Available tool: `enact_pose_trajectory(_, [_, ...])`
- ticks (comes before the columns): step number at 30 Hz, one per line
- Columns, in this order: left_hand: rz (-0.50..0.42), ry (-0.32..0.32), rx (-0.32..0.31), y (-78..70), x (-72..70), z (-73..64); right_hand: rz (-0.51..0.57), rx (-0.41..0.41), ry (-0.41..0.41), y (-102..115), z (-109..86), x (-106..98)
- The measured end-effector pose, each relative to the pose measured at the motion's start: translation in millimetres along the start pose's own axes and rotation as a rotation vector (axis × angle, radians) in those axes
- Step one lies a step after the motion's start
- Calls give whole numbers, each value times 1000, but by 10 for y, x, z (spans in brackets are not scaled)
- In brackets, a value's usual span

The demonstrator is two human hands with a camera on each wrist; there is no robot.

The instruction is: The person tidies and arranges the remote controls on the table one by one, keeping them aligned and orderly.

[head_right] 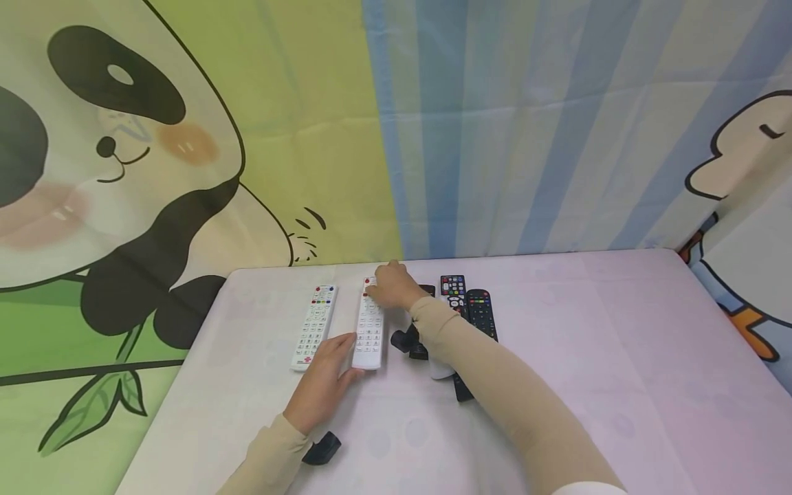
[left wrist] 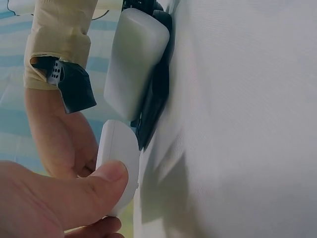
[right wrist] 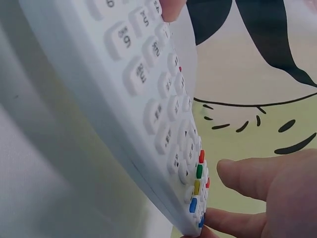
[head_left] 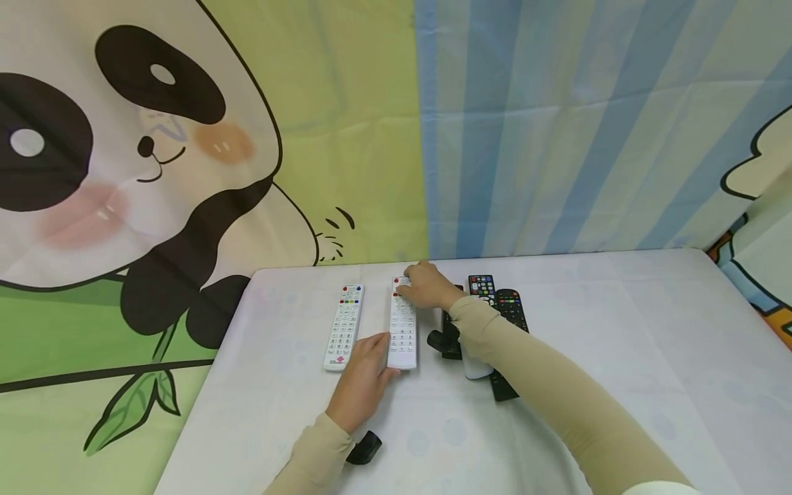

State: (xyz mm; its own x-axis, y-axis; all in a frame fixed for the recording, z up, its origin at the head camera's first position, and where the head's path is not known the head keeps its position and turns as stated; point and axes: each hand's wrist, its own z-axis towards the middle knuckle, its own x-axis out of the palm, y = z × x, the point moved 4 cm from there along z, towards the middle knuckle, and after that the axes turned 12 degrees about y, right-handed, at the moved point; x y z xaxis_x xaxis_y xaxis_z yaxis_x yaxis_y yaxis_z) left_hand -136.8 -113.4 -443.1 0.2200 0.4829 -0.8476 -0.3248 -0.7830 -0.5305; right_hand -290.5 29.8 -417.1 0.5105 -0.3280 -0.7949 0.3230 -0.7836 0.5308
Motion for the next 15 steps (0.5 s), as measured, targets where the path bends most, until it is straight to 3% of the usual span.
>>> enact_pose_trajectory(15, [-62, -2, -58, 128, -21, -65, 43, 44, -22, 111, 148, 166])
